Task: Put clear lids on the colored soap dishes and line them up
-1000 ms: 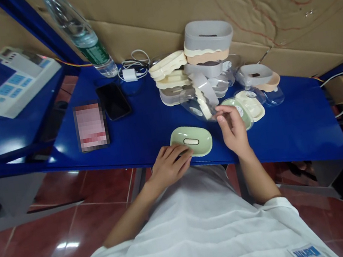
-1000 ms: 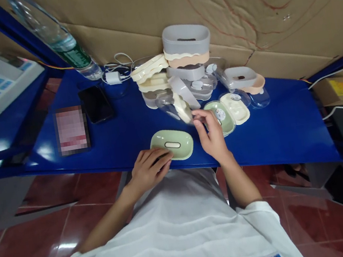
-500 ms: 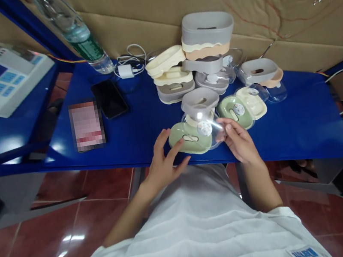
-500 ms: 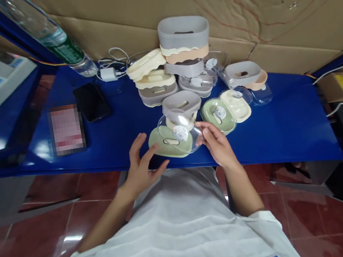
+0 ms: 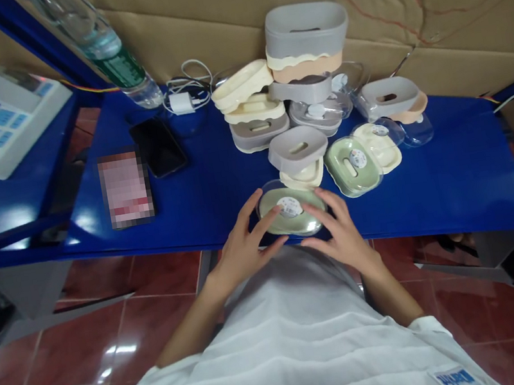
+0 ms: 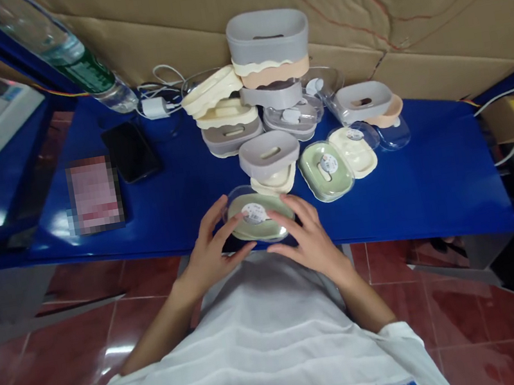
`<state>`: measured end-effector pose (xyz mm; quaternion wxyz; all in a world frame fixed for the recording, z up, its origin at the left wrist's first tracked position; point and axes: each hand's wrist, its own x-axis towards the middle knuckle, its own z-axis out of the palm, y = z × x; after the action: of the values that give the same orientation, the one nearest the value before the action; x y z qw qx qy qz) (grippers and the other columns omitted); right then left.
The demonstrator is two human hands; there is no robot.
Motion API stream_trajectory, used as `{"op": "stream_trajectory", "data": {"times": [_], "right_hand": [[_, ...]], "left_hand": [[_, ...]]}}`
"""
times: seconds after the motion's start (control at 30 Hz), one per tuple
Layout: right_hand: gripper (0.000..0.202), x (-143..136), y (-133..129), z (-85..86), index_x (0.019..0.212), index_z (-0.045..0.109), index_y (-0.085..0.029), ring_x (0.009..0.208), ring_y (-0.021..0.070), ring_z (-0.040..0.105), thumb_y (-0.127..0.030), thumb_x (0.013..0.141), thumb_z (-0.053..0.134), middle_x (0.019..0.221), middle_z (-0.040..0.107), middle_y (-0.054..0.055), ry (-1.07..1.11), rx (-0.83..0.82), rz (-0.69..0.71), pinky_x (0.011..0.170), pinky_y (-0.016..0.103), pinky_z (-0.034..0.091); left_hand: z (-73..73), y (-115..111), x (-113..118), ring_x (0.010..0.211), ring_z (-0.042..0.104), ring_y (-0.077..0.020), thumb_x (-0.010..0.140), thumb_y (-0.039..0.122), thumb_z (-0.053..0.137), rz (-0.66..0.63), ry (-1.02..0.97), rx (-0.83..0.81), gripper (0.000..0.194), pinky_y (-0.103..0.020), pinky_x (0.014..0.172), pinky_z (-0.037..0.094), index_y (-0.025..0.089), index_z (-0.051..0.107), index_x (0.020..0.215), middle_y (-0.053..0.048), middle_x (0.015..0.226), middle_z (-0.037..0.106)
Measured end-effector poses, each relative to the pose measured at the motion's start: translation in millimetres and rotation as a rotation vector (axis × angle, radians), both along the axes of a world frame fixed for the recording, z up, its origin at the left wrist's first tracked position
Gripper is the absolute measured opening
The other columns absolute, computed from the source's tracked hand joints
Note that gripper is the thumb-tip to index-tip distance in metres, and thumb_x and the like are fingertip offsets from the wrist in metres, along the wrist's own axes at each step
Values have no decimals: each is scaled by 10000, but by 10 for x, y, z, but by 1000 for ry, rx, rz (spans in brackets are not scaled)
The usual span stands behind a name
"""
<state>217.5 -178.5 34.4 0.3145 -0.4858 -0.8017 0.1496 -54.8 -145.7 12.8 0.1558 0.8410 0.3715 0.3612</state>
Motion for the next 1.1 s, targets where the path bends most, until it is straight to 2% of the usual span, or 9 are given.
{"op": "stream_trajectory", "data": {"times": [0.1,0.23,0.4,0.5,0.6,0.73,0.87,1.1], "right_hand": [[651,15,12,-20,1665,449,-403,1572,351,477,-352,1059,681,1673,504,97,-28,-5,80,1272,602,468],[626,119,28,34,1648,493,-386,1600,336,455,-267,1057,660,1721,463,80,68,-53,125,1283,583,470],[629,279,37,92,1647,495,-376,1629,316,426,-304,1053,687,1801,343,64,137,-238,118,1298,523,468],[732,302,61,74,1682,439,-383,1632,333,418,-388,1020,751,1810,323,75,115,-268,129,1301,542,459],[832,274,70,50,1712,386,-390,1652,349,375,-447,988,793,1817,304,82,59,-242,123,1308,565,440],[723,247,55,43,1690,431,-406,1651,338,380,-391,1034,736,1820,302,64,33,-155,117,1304,561,441],[700,241,43,49,1694,432,-376,1656,343,368,-362,1050,708,1826,283,74,-13,-109,136,1298,574,446],[755,134,35,-4,1749,300,-357,1676,354,320,-365,1081,652,1846,199,101,-209,2,93,1295,582,445]], "left_hand": [[19,30,-26,1587,460,-387,982,351,812,-39,-51,-72,811,-540,1196,570,310,388,1672,-209,1743,323],[33,54,-52,1499,547,-353,969,359,829,-63,-65,-49,753,-506,1126,619,332,463,1626,-179,1617,467],[34,50,-52,1464,568,-327,973,305,822,-83,-51,-18,682,-516,1170,592,328,531,1590,-164,1575,504],[38,56,-57,1471,566,-324,976,295,817,-92,-59,-28,696,-508,1175,594,336,522,1605,-161,1589,496],[22,66,-66,1455,581,-323,964,323,830,-96,-84,-19,712,-503,1153,616,340,522,1605,-158,1565,510],[-31,60,-71,1413,615,-312,953,359,836,-83,-100,2,691,-503,1137,632,340,547,1581,-145,1529,530],[-48,54,-71,1392,628,-311,955,367,835,-68,-92,8,667,-512,1129,639,349,560,1562,-131,1504,539],[-14,80,-46,1487,556,-332,969,324,823,-48,-79,-40,690,-546,1186,594,355,514,1585,-146,1561,480]]}}
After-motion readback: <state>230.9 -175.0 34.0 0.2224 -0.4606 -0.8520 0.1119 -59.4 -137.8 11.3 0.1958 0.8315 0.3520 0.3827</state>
